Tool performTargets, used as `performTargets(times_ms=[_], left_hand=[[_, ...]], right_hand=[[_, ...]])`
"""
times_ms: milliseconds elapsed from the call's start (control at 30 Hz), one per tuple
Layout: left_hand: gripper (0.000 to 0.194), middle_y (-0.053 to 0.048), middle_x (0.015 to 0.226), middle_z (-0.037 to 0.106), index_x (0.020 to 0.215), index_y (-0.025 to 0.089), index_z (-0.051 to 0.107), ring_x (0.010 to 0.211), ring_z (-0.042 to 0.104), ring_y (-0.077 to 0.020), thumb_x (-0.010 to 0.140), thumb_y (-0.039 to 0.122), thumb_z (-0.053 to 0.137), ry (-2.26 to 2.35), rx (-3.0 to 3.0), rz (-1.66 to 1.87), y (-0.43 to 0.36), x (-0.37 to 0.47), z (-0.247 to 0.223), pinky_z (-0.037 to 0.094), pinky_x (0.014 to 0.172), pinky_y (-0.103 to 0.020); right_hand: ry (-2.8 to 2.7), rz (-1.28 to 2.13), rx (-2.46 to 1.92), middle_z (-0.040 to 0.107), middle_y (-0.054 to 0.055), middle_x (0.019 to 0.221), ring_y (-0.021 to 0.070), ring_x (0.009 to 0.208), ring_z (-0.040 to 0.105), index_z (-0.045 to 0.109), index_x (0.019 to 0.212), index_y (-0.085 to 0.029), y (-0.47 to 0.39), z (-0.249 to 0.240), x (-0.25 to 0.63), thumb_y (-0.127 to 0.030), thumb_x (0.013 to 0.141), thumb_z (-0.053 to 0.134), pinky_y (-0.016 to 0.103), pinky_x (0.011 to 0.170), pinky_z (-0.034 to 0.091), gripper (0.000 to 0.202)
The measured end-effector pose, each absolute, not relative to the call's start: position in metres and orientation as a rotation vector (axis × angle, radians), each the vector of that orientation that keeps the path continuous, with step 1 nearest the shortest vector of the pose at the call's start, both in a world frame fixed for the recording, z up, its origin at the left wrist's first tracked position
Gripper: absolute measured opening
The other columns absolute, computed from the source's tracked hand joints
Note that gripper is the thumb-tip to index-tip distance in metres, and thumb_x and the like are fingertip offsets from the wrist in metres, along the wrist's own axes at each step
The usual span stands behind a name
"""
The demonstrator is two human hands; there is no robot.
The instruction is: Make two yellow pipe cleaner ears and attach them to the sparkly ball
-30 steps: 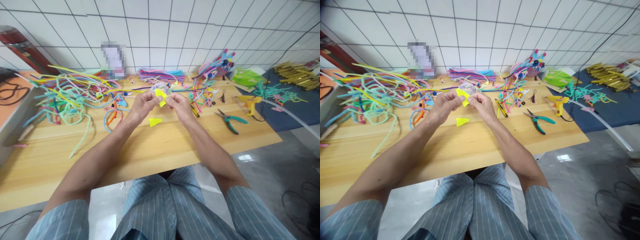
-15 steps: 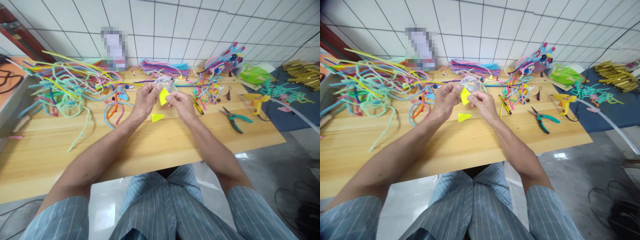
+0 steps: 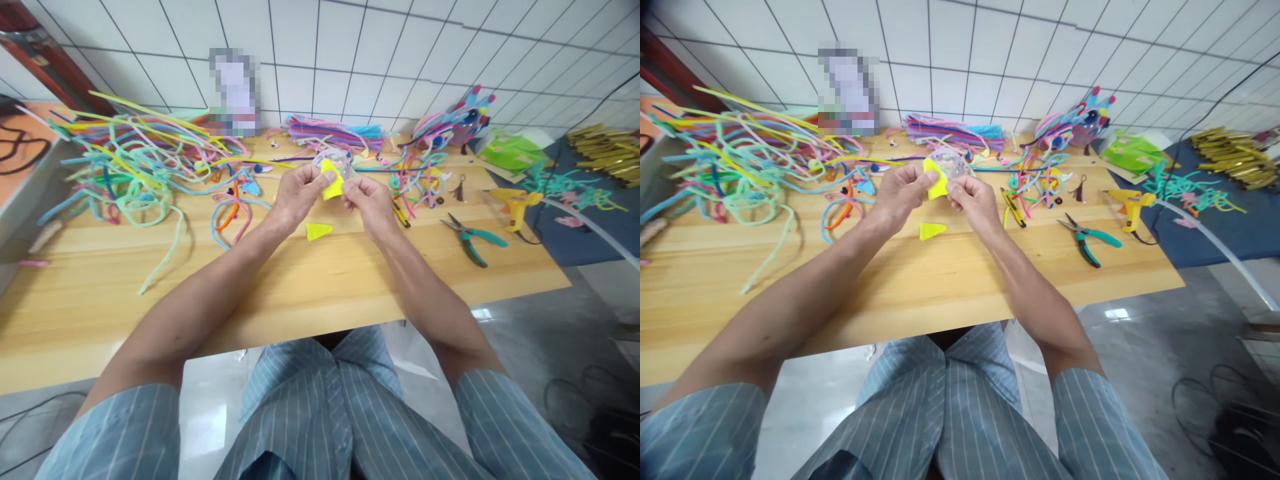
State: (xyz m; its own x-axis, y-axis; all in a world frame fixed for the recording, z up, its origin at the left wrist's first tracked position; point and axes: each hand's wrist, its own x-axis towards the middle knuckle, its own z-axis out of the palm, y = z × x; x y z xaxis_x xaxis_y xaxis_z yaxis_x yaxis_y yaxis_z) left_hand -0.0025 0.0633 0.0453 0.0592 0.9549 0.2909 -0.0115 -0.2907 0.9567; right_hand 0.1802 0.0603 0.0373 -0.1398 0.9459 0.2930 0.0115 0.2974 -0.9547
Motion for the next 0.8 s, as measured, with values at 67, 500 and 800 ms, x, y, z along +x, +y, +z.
performTargets(times_ms=[67, 500, 800], left_hand=[[0.054, 0.005, 0.057, 0.046, 0.063, 0.022, 0.053, 0.051, 0.034, -0.0097, 0.088, 0.057, 0.086, 0.996, 1.471, 1.35, 0.062, -0.001, 0.046, 0.024, 0.049, -0.028], [0.043, 0.004, 0.053, 0.051, 0.07, 0.021, 0.055, 0.048, 0.041, -0.0101, 0.098, 0.047, 0.076, 1.106, 1.507, 1.18, 0.053, -0.035, 0.064, 0.03, 0.048, -0.024], [0.045, 0.003, 0.054, 0.055, 0.065, 0.019, 0.056, 0.049, 0.046, -0.0085, 0.089, 0.05, 0.079, 1.195, 1.321, 1.081, 0.029, -0.063, 0.02, 0.037, 0.052, -0.021]], right_hand=[[-1.439, 1.039, -0.955, 0.062, -0.003, 0.069, 0.011, 0.062, 0.054, 0.067, 0.075, -0.023, 0.061, 0.037, 0.18, -0.08, 0.078, 0.083, 0.025, 0.06, 0.046, 0.059], [-2.407, 0.56, -1.344, 0.075, 0.012, 0.113, 0.0288, 0.103, 0.068, 0.071, 0.104, -0.02, 0.049, 0.027, 0.182, -0.033, 0.087, 0.081, 0.04, 0.09, 0.052, 0.024], [-2.242, 1.059, -1.271, 0.062, -0.001, 0.078, 0.0171, 0.073, 0.056, 0.064, 0.084, -0.022, 0.048, 0.034, 0.183, -0.033, 0.086, 0.071, 0.031, 0.07, 0.041, 0.014]])
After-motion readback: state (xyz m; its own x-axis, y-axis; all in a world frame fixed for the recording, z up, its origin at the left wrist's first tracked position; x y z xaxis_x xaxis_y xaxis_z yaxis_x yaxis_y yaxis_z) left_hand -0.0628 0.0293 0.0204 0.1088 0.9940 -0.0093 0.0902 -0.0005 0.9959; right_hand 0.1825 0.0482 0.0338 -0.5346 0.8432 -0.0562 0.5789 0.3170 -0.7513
